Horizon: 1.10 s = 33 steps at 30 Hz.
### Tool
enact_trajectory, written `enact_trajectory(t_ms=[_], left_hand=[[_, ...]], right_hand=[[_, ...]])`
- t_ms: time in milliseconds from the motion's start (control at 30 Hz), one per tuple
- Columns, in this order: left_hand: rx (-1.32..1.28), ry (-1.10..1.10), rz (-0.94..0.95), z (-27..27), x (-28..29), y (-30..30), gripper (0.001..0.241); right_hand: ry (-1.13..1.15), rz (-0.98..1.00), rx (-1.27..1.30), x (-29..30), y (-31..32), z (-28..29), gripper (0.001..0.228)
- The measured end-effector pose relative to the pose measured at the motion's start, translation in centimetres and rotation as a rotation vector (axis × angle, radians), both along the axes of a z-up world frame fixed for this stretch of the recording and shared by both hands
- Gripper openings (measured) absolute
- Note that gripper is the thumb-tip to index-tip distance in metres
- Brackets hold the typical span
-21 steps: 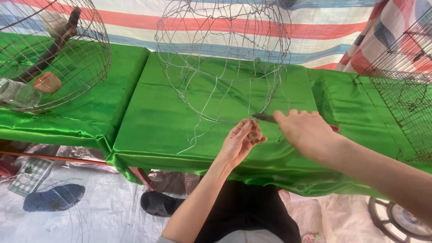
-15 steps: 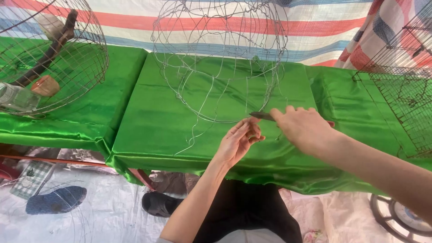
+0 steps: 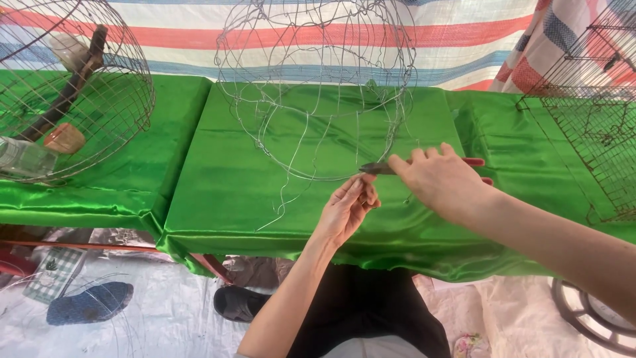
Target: Assembling a wire cage by cutting wire mesh with pliers and twisting the wire ends to secure the structure.
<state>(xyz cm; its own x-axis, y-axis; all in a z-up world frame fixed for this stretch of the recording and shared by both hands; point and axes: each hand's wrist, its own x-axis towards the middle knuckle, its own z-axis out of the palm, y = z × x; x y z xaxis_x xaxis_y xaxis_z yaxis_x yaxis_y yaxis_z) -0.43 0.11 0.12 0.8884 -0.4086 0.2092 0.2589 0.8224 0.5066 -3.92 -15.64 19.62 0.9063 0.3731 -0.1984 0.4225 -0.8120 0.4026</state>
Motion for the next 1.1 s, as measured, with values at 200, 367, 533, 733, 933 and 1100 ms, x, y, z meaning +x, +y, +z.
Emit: enact_trajectory(t_ms=[200, 367, 533, 733, 933, 1100], left_hand=[[-0.043, 0.051, -0.022, -1.3, 0.4, -0.7, 0.031], [-0.033, 0.090, -0.056, -1.7, 1.2, -0.6, 0.031], [-0.021, 0.119, -0.071, -2.1, 1.5, -0.9, 0.029], [0.044, 0.105, -0.073, -0.5, 0.9, -0.9, 0.028], [0.055, 0.094, -0.061, -0.3, 0.9, -1.0, 0.028], [0.058, 0.087, -0.049, -0.6, 1.9, -0.6, 0.028]], right_hand=[[0.073, -0.029, 0.084, 1.1, -0.5, -0.7, 0.029], [0.108, -0.093, 0.175, 0.7, -2.5, -1.5, 0.029], [0.363, -0.419, 0.570, -0.6, -8.3, 1.7, 0.033], [0.116, -0.780, 0.530, 0.5, -21.3, -6.3, 0.043], [-0.107, -1.056, 0.531, 4.4, -28.9, -18.5, 0.048], [-0.167, -1.051, 0.378, 6.0, -29.8, -22.1, 0.056]])
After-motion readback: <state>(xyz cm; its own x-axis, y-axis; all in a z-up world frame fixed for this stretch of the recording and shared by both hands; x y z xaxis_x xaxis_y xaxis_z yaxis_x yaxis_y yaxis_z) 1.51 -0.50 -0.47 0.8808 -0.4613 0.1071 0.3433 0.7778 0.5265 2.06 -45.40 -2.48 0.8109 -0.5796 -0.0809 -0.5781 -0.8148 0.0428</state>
